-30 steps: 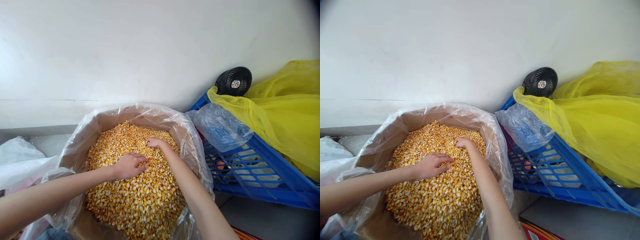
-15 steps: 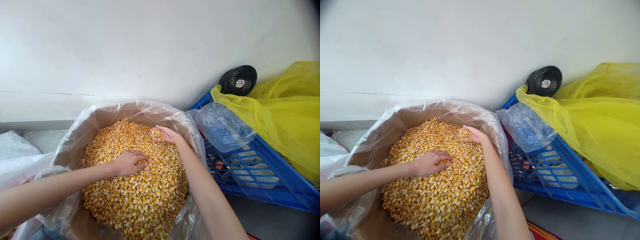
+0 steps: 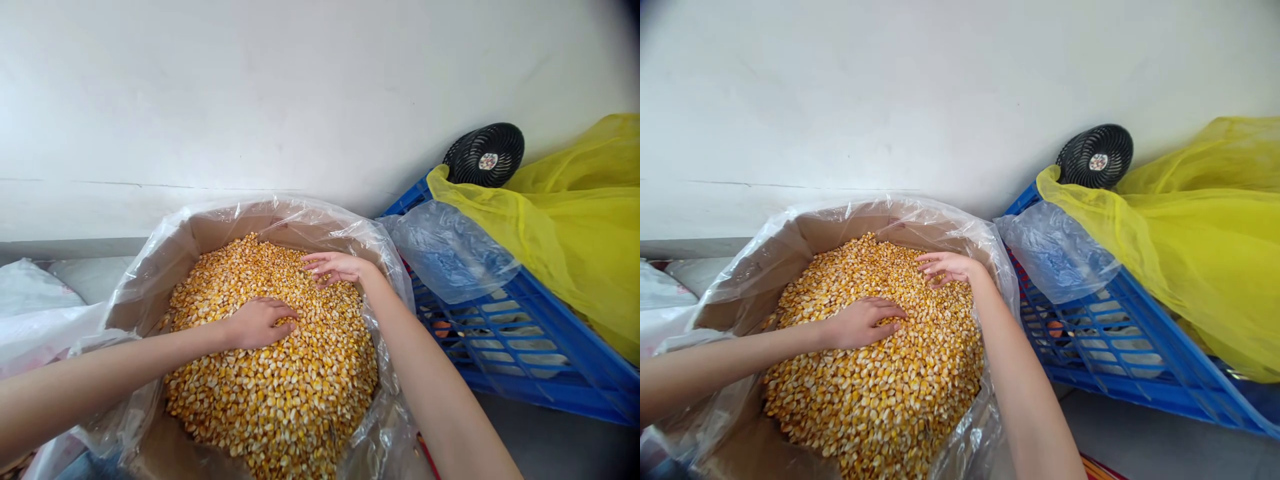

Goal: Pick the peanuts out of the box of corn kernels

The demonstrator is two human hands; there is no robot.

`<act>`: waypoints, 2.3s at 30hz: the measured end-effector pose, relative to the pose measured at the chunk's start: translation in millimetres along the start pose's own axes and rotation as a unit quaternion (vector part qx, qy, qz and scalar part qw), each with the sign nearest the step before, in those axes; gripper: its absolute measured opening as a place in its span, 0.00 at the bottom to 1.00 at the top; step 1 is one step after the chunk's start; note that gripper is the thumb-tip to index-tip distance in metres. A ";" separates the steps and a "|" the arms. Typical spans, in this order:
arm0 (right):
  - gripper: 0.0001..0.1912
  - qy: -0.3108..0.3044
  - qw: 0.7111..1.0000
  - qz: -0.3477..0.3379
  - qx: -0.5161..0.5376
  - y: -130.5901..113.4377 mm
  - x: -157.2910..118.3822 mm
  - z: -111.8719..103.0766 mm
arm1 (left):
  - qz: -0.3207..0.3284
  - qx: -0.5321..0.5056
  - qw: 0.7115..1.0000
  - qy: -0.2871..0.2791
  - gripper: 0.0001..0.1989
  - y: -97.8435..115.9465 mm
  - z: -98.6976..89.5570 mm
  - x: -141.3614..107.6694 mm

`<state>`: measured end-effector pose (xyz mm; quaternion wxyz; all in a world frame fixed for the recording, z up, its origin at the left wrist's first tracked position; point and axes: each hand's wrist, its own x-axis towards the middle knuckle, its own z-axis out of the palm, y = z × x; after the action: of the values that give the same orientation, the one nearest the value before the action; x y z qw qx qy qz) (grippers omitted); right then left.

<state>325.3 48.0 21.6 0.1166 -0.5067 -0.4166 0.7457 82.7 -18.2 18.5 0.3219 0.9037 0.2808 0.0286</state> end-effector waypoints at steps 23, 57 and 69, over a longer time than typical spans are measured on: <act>0.19 0.279 0.805 -0.104 -0.513 27.6 92.0 39.9 | 0.001 0.026 1.000 -0.007 0.21 0.1 1.0 0.4; 0.16 0.258 0.959 -0.075 -0.084 38.0 56.3 -25.7 | -0.186 0.106 0.974 0.072 0.26 -108.9 -35.0 68.4; 0.28 0.261 0.888 -0.099 -0.366 23.5 129.8 2.5 | -0.122 0.050 0.988 0.086 0.23 -140.0 -14.1 85.4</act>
<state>269.4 109.4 -80.9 0.1002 -0.6458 -0.6628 0.3655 82.7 123.6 -65.1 0.2517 0.8720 0.4165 0.0527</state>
